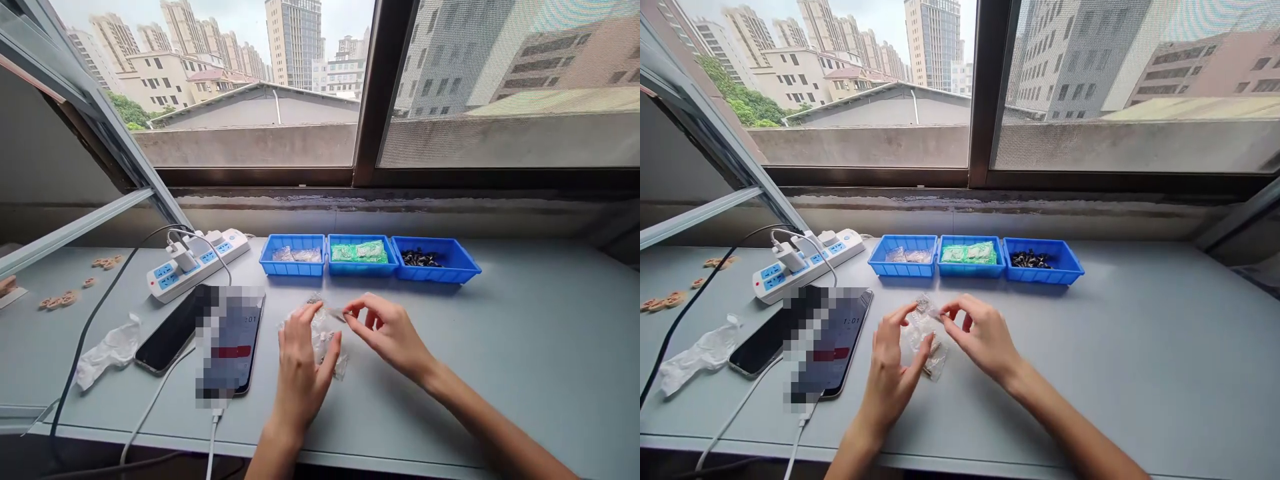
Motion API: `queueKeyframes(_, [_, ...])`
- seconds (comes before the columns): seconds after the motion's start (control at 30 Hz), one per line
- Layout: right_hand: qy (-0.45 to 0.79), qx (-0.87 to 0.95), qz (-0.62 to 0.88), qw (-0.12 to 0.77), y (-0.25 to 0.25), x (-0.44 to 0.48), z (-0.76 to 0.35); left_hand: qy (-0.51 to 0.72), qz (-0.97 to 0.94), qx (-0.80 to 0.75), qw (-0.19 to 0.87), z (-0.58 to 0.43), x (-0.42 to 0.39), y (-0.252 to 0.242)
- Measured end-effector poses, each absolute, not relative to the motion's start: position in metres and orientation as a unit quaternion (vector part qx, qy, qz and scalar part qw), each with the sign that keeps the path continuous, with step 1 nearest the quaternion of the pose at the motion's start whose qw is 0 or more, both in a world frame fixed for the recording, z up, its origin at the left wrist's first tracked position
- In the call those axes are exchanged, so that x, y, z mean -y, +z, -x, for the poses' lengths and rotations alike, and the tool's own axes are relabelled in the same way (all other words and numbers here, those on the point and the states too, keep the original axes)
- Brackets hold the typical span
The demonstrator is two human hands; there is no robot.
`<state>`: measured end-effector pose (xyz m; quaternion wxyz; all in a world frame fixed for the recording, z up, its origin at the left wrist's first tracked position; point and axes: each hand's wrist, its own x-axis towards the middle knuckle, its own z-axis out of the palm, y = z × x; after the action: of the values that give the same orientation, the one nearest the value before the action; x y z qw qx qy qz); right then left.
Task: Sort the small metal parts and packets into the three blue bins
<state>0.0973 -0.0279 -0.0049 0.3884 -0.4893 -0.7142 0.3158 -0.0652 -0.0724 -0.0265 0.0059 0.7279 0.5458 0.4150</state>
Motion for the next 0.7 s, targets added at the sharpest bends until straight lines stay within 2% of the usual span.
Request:
queueKeyframes(0.17, [0.484, 0.631, 0.429, 0.429, 0.005, 0.034, -0.094, 0.416, -0.711, -0.568, 0.012, 0.07, 0.072, -0.03])
queueKeyframes(0.27, [0.506, 0.631, 0.401, 0.429, 0.005, 0.037, -0.094, 0.433, -0.716, -0.548, 0.015, 0.069, 0.073, -0.027])
queueKeyframes(0.47, [0.417, 0.699, 0.364, 0.453, 0.005, 0.039, -0.098, 0.499, -0.708, -0.499, 0.032, 0.065, 0.075, -0.02])
queueKeyframes(0.7, [0.209, 0.795, 0.281, 0.494, -0.001, 0.038, -0.107, 0.539, -0.684, -0.491, 0.007, 0.063, 0.076, -0.016])
